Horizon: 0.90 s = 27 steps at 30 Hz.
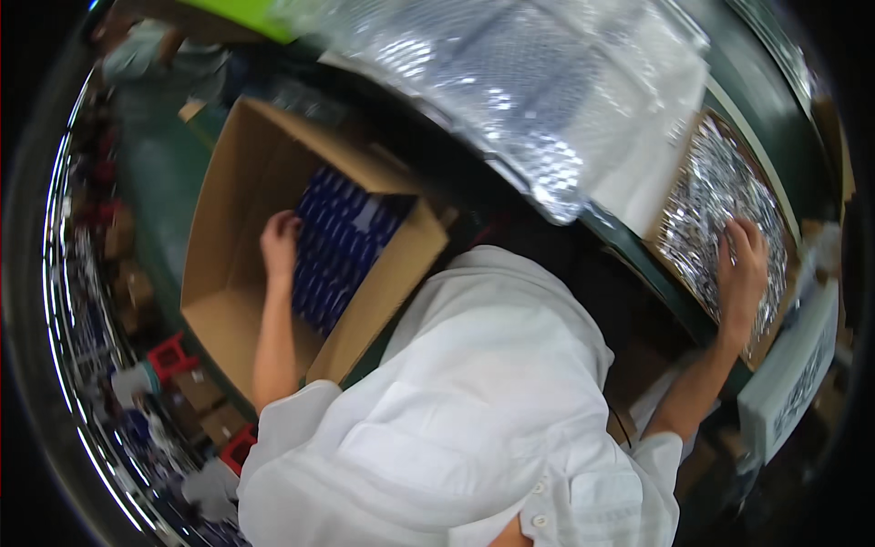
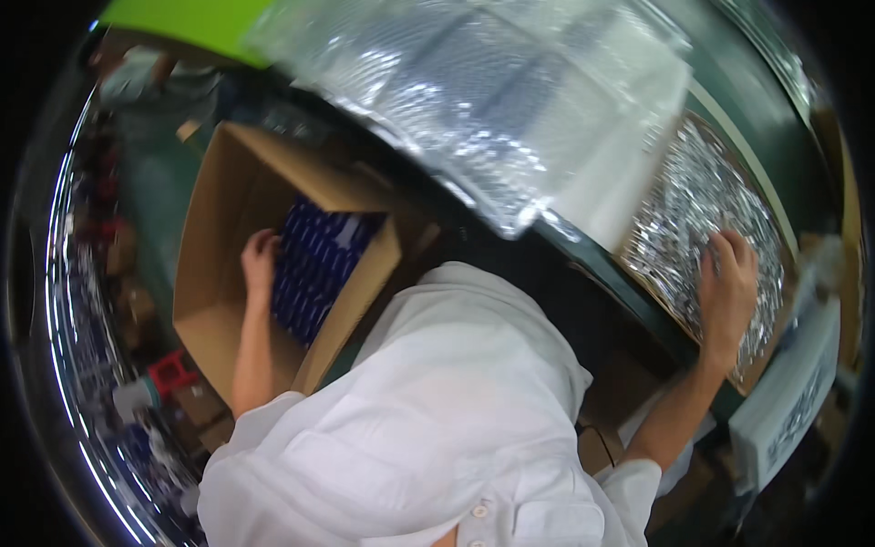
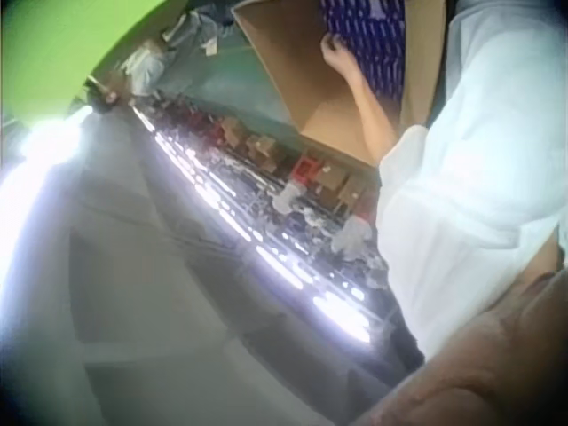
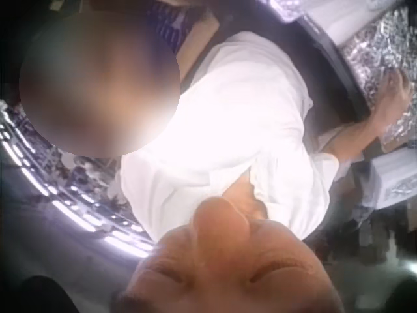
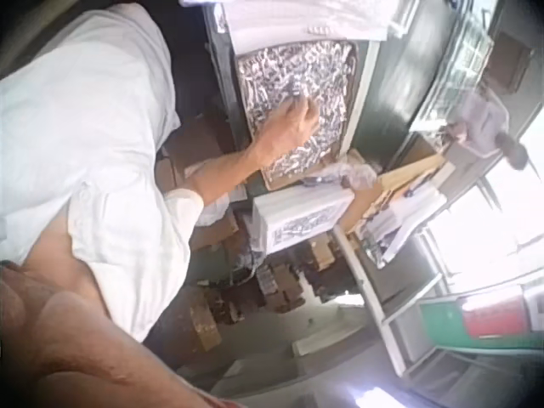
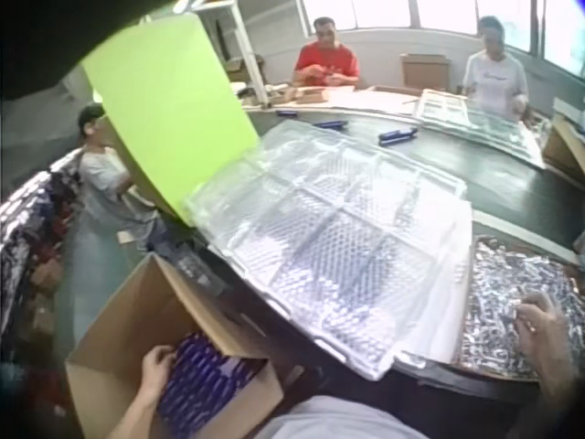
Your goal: The person assembles small metal keychains into purple plastic holders. They pick a keychain from a tray, insert it into the holder, and close the holder. The person repeats this process multiple times, occasionally moving trays and boxes of keychains and holders on the workbench.
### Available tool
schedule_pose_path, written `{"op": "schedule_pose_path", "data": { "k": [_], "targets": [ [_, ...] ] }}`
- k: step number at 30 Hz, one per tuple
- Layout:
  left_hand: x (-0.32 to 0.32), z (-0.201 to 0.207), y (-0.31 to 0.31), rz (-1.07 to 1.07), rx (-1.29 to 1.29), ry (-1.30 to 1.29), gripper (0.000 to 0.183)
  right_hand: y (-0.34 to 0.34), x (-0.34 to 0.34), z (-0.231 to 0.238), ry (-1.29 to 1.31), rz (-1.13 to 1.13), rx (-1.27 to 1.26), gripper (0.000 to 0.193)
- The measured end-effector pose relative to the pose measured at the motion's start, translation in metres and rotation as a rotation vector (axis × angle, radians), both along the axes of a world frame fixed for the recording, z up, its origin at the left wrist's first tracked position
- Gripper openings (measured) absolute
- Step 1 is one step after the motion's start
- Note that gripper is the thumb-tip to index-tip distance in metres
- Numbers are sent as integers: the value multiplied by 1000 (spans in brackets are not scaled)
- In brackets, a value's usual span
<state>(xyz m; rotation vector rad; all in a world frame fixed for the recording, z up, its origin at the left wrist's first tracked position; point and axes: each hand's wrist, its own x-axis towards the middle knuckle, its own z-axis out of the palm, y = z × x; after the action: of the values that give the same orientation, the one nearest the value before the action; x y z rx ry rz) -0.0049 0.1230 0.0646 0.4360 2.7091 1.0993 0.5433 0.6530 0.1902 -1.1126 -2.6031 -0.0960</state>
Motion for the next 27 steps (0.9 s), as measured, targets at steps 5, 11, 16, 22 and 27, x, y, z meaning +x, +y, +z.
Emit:
{"op": "schedule_pose_path", "data": {
  "k": [5,11,16,22,27],
  "targets": [
    [52,-73,-15,-256,-348,-35,24,-9,-12,19,-117,38,-87,26],
    [62,-126,57,-445,-423,91,31,5,-20,18,-286,90,23,30],
    [59,-156,74,-516,-571,174,42,-2,-31,19,-143,-78,17,37],
    [52,-145,58,-467,-326,78,43,-10,-12,2,189,-294,-89,26],
    [51,-96,43,-181,-89,-155,36,-3,28,-15,568,-359,-271,20]
  ]
}}
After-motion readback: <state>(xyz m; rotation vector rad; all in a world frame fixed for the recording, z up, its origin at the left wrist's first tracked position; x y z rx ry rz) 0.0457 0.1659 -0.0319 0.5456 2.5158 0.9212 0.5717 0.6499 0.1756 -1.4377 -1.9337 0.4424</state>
